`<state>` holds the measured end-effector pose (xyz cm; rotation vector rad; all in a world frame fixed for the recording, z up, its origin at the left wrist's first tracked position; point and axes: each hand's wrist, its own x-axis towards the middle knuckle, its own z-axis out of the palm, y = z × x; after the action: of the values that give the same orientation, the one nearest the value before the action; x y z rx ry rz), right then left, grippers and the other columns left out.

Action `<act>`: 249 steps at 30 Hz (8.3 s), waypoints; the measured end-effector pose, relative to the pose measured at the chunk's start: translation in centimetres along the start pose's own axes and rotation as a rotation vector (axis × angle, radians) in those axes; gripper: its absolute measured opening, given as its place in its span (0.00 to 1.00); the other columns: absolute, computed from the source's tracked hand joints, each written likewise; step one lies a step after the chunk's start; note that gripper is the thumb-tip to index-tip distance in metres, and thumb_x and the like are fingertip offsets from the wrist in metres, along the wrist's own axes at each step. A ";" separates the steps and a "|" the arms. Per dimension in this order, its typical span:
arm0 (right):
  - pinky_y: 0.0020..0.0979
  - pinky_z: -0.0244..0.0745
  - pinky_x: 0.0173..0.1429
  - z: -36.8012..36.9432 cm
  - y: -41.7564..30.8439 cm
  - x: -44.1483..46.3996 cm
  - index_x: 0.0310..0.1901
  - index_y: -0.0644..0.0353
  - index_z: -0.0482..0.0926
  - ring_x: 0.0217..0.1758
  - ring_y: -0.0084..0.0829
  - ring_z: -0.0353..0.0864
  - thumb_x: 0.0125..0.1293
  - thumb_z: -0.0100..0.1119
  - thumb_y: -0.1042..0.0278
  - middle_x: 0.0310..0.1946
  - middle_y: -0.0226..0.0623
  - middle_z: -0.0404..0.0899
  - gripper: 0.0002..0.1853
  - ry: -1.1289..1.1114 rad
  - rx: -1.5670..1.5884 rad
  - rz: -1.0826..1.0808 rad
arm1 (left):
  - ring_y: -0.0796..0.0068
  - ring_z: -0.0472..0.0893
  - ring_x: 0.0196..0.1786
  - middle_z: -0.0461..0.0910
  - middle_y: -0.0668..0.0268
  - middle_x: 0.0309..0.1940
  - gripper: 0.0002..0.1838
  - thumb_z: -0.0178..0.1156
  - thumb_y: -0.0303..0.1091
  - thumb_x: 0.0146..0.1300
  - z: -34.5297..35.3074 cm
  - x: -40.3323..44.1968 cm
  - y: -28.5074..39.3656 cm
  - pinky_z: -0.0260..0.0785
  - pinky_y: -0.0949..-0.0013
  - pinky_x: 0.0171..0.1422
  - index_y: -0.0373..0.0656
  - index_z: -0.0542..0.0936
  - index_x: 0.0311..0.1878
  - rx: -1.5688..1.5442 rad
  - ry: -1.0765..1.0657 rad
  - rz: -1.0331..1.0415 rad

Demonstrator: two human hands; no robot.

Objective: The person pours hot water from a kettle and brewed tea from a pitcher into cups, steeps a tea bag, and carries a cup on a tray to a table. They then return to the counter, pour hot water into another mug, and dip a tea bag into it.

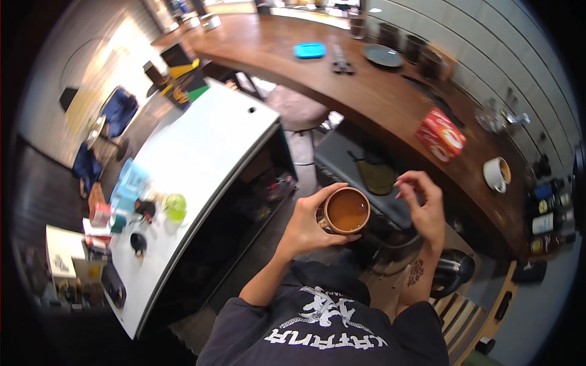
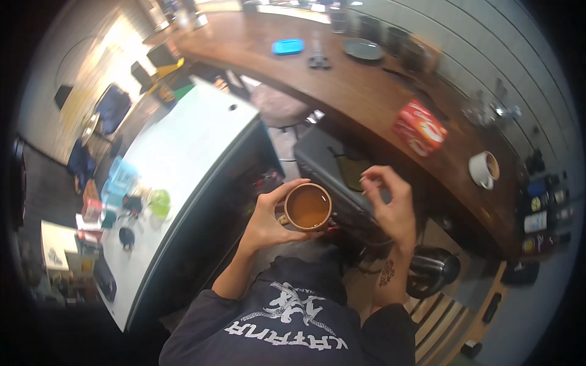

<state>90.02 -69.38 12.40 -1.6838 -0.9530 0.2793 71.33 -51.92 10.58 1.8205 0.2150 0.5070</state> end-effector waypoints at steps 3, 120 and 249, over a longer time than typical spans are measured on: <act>0.28 0.75 0.48 8.9 -0.1 -0.8 0.52 0.67 0.78 0.41 0.26 0.82 0.73 0.56 0.69 0.41 0.39 0.82 0.12 -0.278 0.180 -0.007 | 0.70 0.84 0.56 0.84 0.59 0.52 0.46 0.83 0.35 0.37 -4.8 -5.0 -1.0 0.75 0.66 0.64 0.37 0.74 0.63 0.010 0.104 -0.096; 0.40 0.85 0.43 42.7 3.6 -60.6 0.54 0.69 0.73 0.42 0.37 0.83 0.67 0.55 0.78 0.46 0.42 0.79 0.14 -3.156 -0.401 -0.002 | 0.59 0.74 0.60 0.73 0.56 0.54 0.23 0.64 0.50 0.62 34.9 -42.4 -16.0 0.67 0.57 0.70 0.48 0.70 0.53 -0.673 3.366 1.950; 0.22 0.68 0.46 129.1 -50.0 -66.4 0.52 0.68 0.76 0.40 0.17 0.69 0.79 0.51 0.62 0.35 0.26 0.76 0.15 -1.079 0.313 -0.021 | 0.53 0.83 0.48 0.83 0.54 0.48 0.26 0.55 0.42 0.53 -69.0 -139.6 -4.2 0.78 0.57 0.55 0.37 0.79 0.53 -1.028 1.978 0.071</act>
<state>-55.25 -23.30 -6.45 -1.1698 -1.5821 1.3311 -83.06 -46.13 -9.75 -0.1646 0.9467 1.8647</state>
